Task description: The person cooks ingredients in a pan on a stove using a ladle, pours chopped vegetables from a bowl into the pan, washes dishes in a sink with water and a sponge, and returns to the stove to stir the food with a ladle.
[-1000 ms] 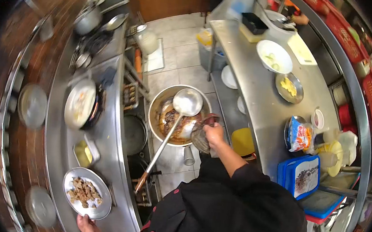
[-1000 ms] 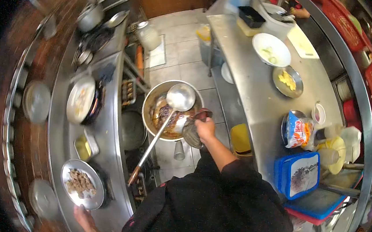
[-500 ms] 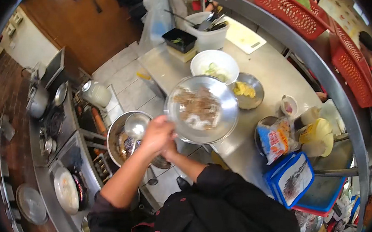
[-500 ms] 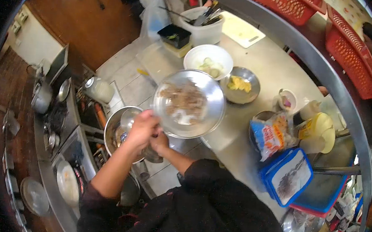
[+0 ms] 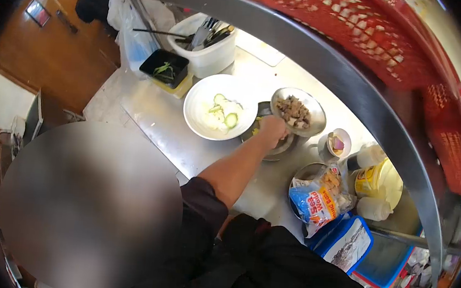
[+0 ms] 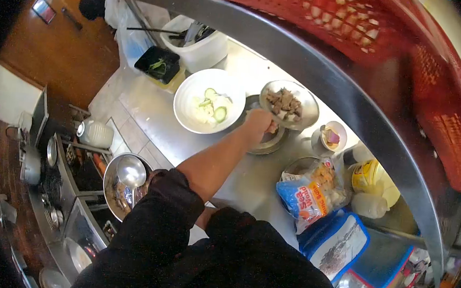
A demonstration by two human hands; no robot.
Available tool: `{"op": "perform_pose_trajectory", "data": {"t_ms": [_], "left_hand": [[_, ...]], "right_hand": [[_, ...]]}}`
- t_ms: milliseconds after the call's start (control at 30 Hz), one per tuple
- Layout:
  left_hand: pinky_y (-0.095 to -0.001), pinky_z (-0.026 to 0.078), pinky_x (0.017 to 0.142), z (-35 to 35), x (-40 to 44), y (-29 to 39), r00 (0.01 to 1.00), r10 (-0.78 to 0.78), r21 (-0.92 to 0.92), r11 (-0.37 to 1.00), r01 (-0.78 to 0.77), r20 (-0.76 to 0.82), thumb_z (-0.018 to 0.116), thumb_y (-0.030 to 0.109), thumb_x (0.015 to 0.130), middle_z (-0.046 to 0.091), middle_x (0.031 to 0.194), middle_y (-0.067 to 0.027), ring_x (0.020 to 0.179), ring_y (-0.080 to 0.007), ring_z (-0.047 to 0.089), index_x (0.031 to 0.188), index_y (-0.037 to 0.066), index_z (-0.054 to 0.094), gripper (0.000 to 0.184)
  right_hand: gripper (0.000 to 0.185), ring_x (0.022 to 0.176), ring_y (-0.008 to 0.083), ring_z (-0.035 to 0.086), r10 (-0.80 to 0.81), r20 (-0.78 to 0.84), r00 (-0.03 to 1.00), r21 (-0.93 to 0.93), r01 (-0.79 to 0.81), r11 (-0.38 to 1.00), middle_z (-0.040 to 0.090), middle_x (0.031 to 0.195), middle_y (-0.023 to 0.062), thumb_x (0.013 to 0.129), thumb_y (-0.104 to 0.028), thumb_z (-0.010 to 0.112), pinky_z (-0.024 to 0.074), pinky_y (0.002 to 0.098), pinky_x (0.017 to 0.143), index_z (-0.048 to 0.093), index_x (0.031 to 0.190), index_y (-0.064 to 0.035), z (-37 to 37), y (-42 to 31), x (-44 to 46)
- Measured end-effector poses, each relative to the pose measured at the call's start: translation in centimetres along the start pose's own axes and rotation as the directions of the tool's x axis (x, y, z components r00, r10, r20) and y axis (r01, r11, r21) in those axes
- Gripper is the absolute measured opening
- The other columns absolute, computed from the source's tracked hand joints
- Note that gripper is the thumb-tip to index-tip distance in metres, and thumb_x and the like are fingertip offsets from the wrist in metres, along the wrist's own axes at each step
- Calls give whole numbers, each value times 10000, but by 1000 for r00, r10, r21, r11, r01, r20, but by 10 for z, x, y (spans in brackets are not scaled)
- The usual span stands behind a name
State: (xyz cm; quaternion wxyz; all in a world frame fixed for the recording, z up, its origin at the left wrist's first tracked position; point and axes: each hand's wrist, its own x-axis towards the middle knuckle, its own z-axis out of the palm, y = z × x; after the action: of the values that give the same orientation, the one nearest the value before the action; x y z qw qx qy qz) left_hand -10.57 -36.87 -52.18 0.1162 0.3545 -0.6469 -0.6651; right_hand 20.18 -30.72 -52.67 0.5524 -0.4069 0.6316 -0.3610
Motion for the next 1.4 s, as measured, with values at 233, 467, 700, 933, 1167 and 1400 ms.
{"op": "perform_pose_trajectory", "data": {"t_ms": [233, 467, 700, 933, 1167, 1400], "left_hand": [[-356, 490, 707, -36, -111, 58, 861, 506, 239, 832, -501, 46, 529, 150, 861, 638, 868, -122, 747, -230, 612, 1017, 27, 549, 200], [-318, 478, 649, -113, -439, 90, 884, 459, 16, 887, -462, 89, 595, 198, 862, 630, 839, -81, 736, -176, 599, 999, 16, 587, 227], [-263, 473, 673, 52, -809, -28, 701, 114, -11, 985, -172, -704, 654, 236, 846, 640, 858, -32, 769, -99, 579, 996, 40, 621, 249], [-455, 485, 762, 318, -985, -346, -160, -838, -742, 353, 571, -522, 570, 293, 734, 638, 942, -214, 895, -357, 615, 885, 14, 657, 328], [-444, 480, 836, 462, -1046, -379, -770, -534, -932, -117, -343, 350, 499, 331, 839, 624, 1064, -172, 980, -352, 598, 948, 78, 653, 315], [-422, 513, 752, 506, -1075, -444, -758, -652, -972, -197, 128, 33, 606, 321, 771, 666, 937, -163, 899, -325, 640, 849, 57, 692, 289]], "right_hand": [[342, 888, 378, 611, 145, -32, 989, -207, -149, 967, 623, 914, 248, 695, -256, 624, 467, 429, 754, 567, 929, -14, 5, -12, 29], [175, 635, 142, 518, -39, 54, 998, 147, 30, 989, 570, 722, 26, 691, -106, 604, 422, 319, 563, 586, 829, 0, 13, -16, -31], [261, 749, 249, 602, -16, 254, 967, -5, 18, 1000, 595, 899, 137, 739, -121, 582, 514, 387, 678, 560, 938, 47, 26, 51, -123], [356, 925, 305, 588, 33, 173, 984, -22, -29, 999, 587, 1067, 181, 772, -128, 575, 475, 413, 824, 535, 1013, 130, 138, 6, -190], [324, 949, 288, 571, 74, 157, 985, 92, -89, 992, 586, 1078, 170, 802, -138, 532, 471, 408, 842, 552, 1015, 104, 153, -11, -185], [278, 858, 268, 614, -10, 249, 969, 115, -19, 993, 610, 985, 116, 812, -138, 519, 508, 370, 756, 561, 1028, 31, 138, 7, -190]]}}
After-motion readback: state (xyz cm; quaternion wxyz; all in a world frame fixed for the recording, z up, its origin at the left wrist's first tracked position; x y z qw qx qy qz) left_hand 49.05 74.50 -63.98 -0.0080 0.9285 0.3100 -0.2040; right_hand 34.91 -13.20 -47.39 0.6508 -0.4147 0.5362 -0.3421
